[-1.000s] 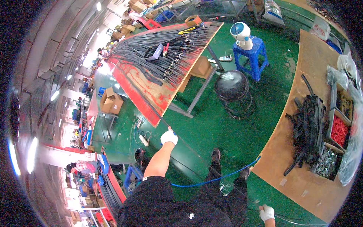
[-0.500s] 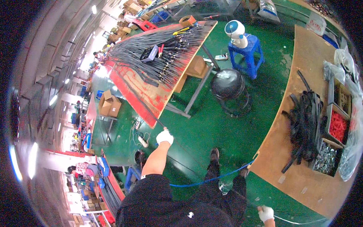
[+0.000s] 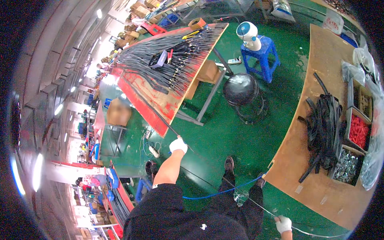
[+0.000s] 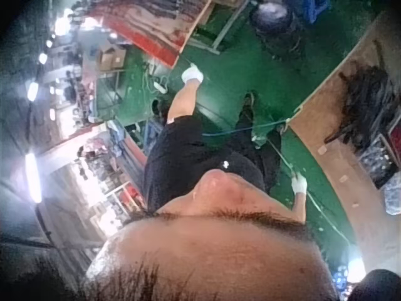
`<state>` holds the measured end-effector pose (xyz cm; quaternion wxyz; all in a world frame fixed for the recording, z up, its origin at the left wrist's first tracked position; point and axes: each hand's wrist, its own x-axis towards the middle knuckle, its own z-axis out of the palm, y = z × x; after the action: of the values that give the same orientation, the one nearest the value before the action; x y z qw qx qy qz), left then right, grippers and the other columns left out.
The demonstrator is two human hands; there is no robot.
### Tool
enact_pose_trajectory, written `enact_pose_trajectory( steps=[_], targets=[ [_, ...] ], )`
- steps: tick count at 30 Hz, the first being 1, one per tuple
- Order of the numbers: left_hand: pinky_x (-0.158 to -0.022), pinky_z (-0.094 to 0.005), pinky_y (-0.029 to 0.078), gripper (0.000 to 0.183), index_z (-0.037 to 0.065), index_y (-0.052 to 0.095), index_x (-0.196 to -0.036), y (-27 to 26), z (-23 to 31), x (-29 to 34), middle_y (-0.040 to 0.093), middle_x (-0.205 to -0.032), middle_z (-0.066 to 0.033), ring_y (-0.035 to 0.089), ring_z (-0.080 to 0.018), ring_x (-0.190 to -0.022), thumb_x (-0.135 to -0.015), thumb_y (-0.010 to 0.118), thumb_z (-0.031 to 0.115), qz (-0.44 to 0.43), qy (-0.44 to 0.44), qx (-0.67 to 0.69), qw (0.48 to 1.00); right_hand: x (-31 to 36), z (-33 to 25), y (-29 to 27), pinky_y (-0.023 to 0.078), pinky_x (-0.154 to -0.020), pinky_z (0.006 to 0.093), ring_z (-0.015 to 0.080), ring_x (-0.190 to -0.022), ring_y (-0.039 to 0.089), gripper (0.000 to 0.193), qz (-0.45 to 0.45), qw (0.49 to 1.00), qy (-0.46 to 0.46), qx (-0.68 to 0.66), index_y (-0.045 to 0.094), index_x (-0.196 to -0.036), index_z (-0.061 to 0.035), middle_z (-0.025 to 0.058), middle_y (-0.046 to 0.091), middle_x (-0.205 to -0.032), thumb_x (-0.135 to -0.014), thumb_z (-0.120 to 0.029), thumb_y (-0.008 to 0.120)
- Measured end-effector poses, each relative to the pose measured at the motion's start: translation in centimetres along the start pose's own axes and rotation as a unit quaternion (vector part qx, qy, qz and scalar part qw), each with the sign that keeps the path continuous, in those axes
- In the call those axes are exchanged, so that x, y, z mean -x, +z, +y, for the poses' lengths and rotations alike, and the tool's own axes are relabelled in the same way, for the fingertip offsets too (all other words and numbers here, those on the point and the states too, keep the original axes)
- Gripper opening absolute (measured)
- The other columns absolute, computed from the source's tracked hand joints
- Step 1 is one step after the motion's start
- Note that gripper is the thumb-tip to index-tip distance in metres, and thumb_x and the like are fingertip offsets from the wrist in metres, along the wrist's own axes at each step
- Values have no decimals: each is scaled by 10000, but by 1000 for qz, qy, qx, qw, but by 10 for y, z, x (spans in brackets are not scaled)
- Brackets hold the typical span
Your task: Bundling long black cables with a handheld tool and wire ties on a long fabrication table.
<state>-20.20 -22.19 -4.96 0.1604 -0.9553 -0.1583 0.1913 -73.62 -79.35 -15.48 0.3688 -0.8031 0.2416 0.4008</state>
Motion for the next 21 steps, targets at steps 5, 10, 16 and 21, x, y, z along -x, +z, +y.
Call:
enact_pose_trajectory(
  steps=[5,10,16,21],
  targets=[
    [-892,-447,585,668,25,408,-1583,10,15,15,757,-1137,-201,746,-354,-1043,-964,518,250,4,2,11,1000,-37,-116,-23,551,-804,553,443,-905,708,380,83,990,-104,49,737,-942,-95,229,735,-903,-998,-439,588],
    [-865,-442,593,633,18,420,-1574,-15,24,-6,761,-1119,-196,754,-333,-1027,-980,519,213,30,-21,5,999,-57,-234,-14,537,-856,542,466,-969,689,425,34,982,-185,-4,721,-962,-69,238,733,-998,-1011,-453,544],
    [-903,-447,583,678,23,424,-1573,20,2,-11,759,-1143,-196,743,-357,-1051,-951,545,264,-13,-25,-5,1000,-29,15,5,543,-839,541,436,-942,706,430,16,999,-22,22,769,-950,-84,235,741,-988,-1000,-456,559],
    [-888,-441,584,693,17,428,-1574,7,29,-4,764,-1114,-183,747,-347,-1022,-933,553,250,27,6,2,1000,-38,-140,-24,547,-816,559,452,-903,709,425,98,990,-92,43,727,-936,-95,235,739,-932,-1024,-456,522]
  ],
)
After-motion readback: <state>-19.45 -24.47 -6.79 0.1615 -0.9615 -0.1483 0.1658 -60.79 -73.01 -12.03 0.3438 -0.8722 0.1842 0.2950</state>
